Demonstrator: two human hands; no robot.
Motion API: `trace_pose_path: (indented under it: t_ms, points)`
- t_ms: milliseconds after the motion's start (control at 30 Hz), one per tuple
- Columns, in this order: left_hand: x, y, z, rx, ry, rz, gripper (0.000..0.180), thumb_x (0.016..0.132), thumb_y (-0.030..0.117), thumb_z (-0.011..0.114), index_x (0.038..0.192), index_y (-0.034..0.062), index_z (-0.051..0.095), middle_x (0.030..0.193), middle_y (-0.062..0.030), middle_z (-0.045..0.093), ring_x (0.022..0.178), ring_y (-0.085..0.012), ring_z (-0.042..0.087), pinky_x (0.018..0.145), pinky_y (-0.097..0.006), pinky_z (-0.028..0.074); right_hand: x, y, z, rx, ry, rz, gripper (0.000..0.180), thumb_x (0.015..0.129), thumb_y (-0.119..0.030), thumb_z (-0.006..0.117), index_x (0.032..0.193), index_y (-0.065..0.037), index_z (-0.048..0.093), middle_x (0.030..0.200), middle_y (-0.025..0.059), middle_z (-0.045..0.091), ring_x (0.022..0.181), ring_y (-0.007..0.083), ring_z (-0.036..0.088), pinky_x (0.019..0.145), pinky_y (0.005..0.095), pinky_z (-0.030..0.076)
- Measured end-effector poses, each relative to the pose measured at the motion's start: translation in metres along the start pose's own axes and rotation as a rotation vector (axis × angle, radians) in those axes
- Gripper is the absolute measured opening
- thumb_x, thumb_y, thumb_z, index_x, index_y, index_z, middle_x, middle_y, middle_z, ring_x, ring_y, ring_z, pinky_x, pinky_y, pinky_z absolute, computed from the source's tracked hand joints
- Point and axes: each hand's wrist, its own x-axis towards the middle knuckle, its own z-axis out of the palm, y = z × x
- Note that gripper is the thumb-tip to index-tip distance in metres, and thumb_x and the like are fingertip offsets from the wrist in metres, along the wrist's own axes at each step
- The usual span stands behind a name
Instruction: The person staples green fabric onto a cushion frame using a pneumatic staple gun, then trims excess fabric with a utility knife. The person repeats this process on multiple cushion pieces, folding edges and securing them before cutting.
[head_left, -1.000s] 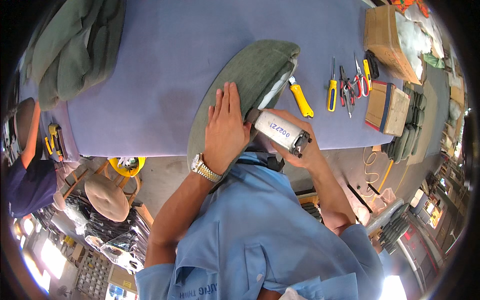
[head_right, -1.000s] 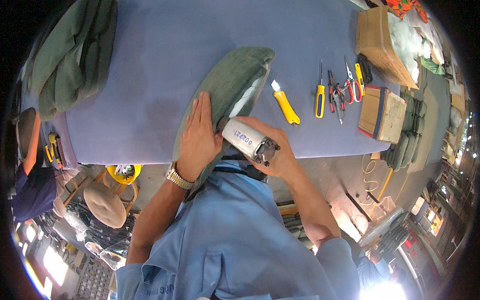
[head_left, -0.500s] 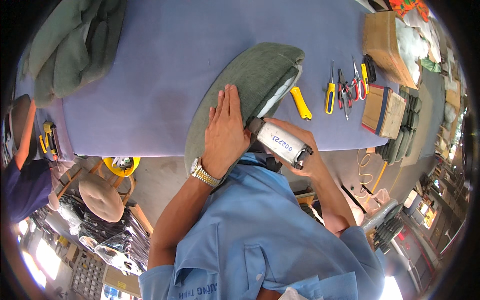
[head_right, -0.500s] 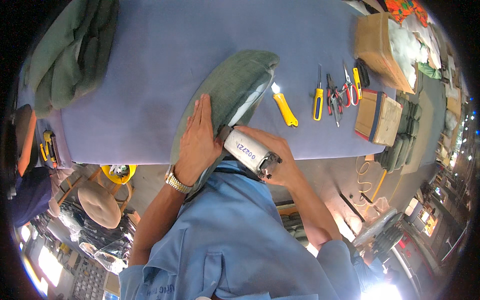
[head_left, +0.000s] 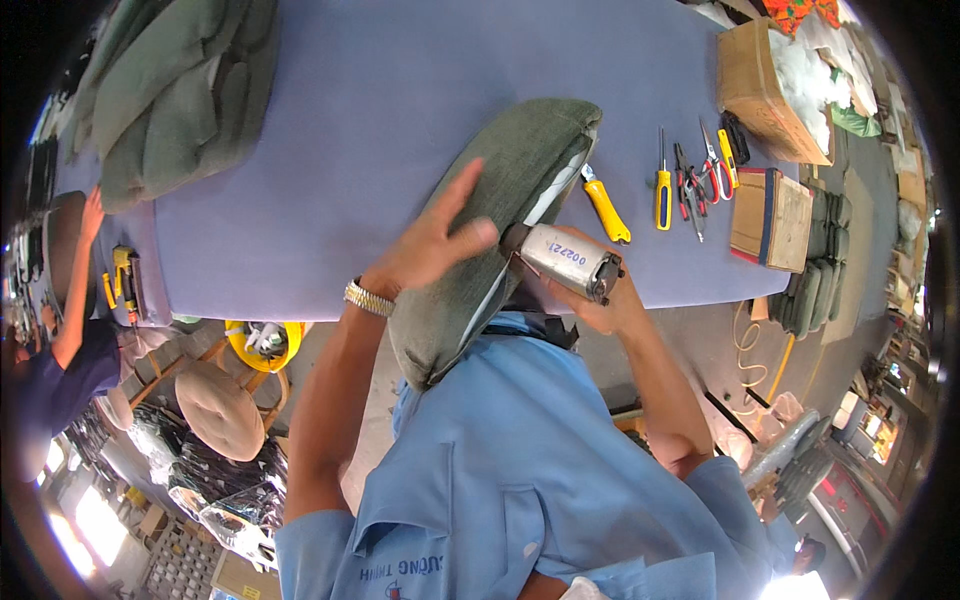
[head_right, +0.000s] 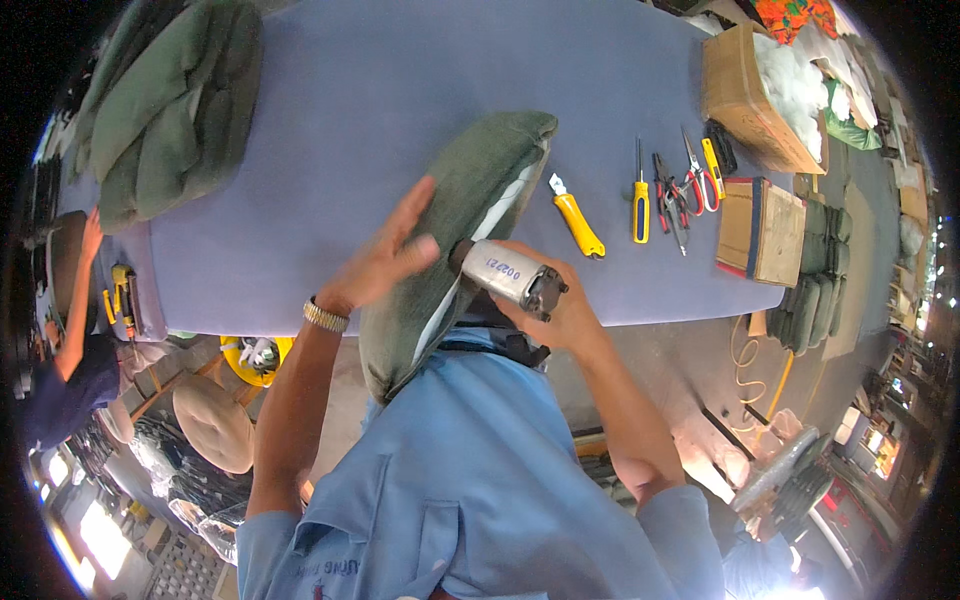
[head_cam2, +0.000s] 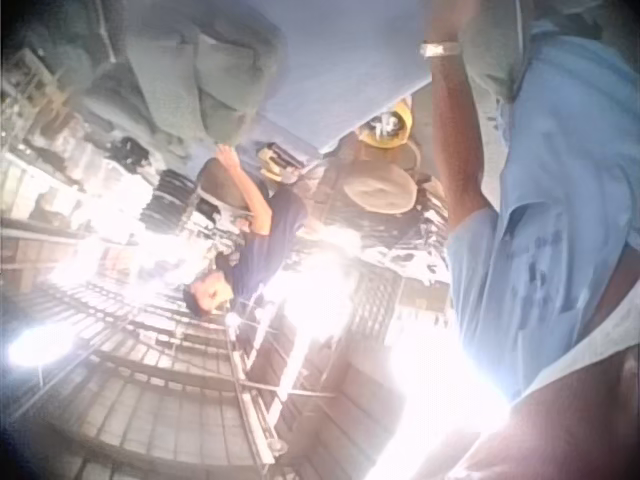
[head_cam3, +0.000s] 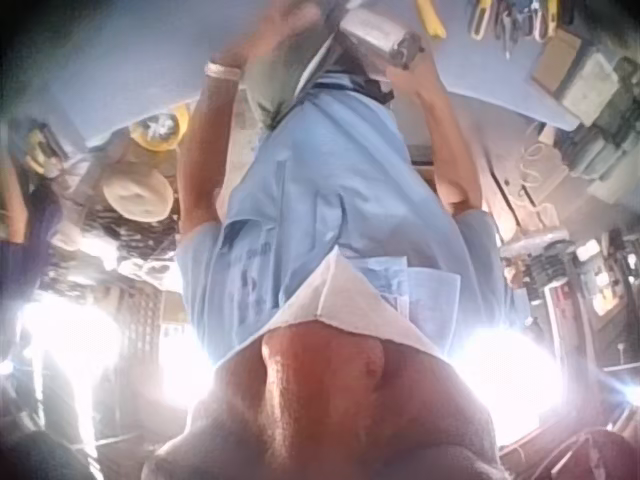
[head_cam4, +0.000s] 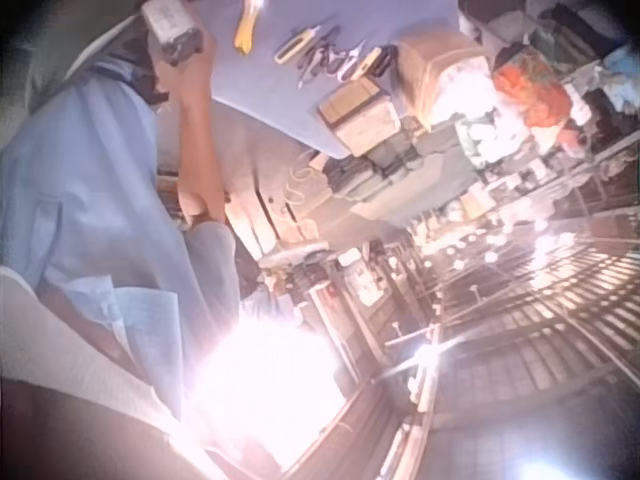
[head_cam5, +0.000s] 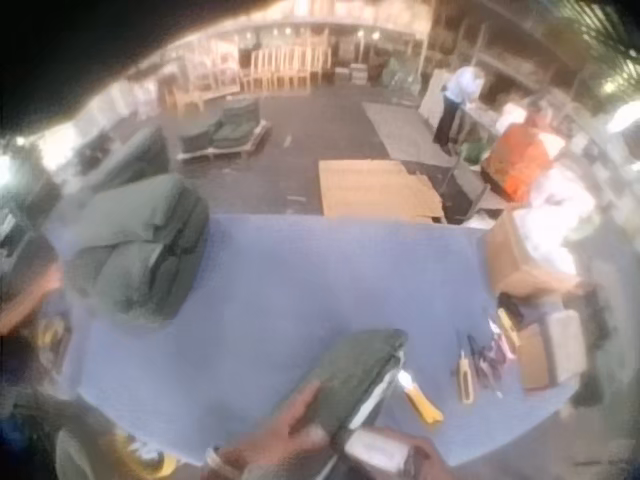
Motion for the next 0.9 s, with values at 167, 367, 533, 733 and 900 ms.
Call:
trace_pose_path:
  t_ms: [167, 367, 533, 733, 900]
  points:
    - [-0.014, -0.044, 0.001, 0.239, 0.171, -0.200, 0.071, 0.110, 0.054, 0.037, 0.167, 0.0151, 0.021, 0.174, -0.0192, 0.012, 0.162, -0.0341, 0.006, 0.128, -0.052, 0.008, 0.005, 0.009, 0.005, -0.088, 0.026, -0.154, 0.048, 0.084, -0.005, 0.075, 0.131, -0.002, 0.064, 0.115, 0.0115, 0.074, 0.103, 0.0198, 0.070, 0.094, 0.0326, 0.053]
    - [-0.030, -0.023, 0.034, 0.374, 0.197, -0.101, 0.073, 0.109, 0.055, 0.037, 0.167, 0.0138, 0.021, 0.173, -0.0199, 0.012, 0.161, -0.0360, 0.006, 0.128, -0.054, 0.008, -0.003, 0.008, 0.004, -0.155, 0.058, -0.138, 0.046, 0.083, -0.005, 0.075, 0.128, -0.002, 0.065, 0.115, 0.0129, 0.073, 0.103, 0.0220, 0.070, 0.095, 0.0331, 0.052]
    - [-0.039, 0.012, 0.064, 0.677, 0.274, -0.094, 0.082, 0.102, 0.040, 0.059, 0.164, 0.0030, 0.019, 0.170, -0.0262, 0.019, 0.158, -0.0420, 0.018, 0.125, -0.057, 0.021, -0.004, 0.011, 0.006, -0.128, 0.061, -0.119, 0.051, 0.082, -0.005, 0.076, 0.132, -0.002, 0.065, 0.118, 0.0136, 0.074, 0.106, 0.0248, 0.072, 0.096, 0.0340, 0.053]
    - [-0.035, 0.015, 0.071, 0.774, 0.347, -0.156, 0.087, 0.095, 0.023, 0.068, 0.161, -0.0057, 0.019, 0.165, -0.0312, 0.026, 0.153, -0.0462, 0.028, 0.122, -0.052, 0.031, -0.007, 0.019, 0.014, -0.077, 0.104, -0.208, 0.062, 0.080, -0.007, 0.078, 0.139, -0.003, 0.063, 0.128, 0.0181, 0.071, 0.114, 0.0308, 0.072, 0.097, 0.0362, 0.055]
    - [-0.035, 0.015, 0.068, 0.806, 0.340, -0.133, 0.087, 0.093, 0.017, 0.068, 0.160, -0.0075, 0.019, 0.164, -0.0321, 0.029, 0.153, -0.0469, 0.029, 0.123, -0.047, 0.033, -0.011, 0.019, 0.014, -0.057, 0.047, -0.186, 0.058, 0.081, 0.003, 0.076, 0.137, 0.002, 0.063, 0.127, 0.0147, 0.071, 0.112, 0.0197, 0.069, 0.100, 0.0327, 0.053]
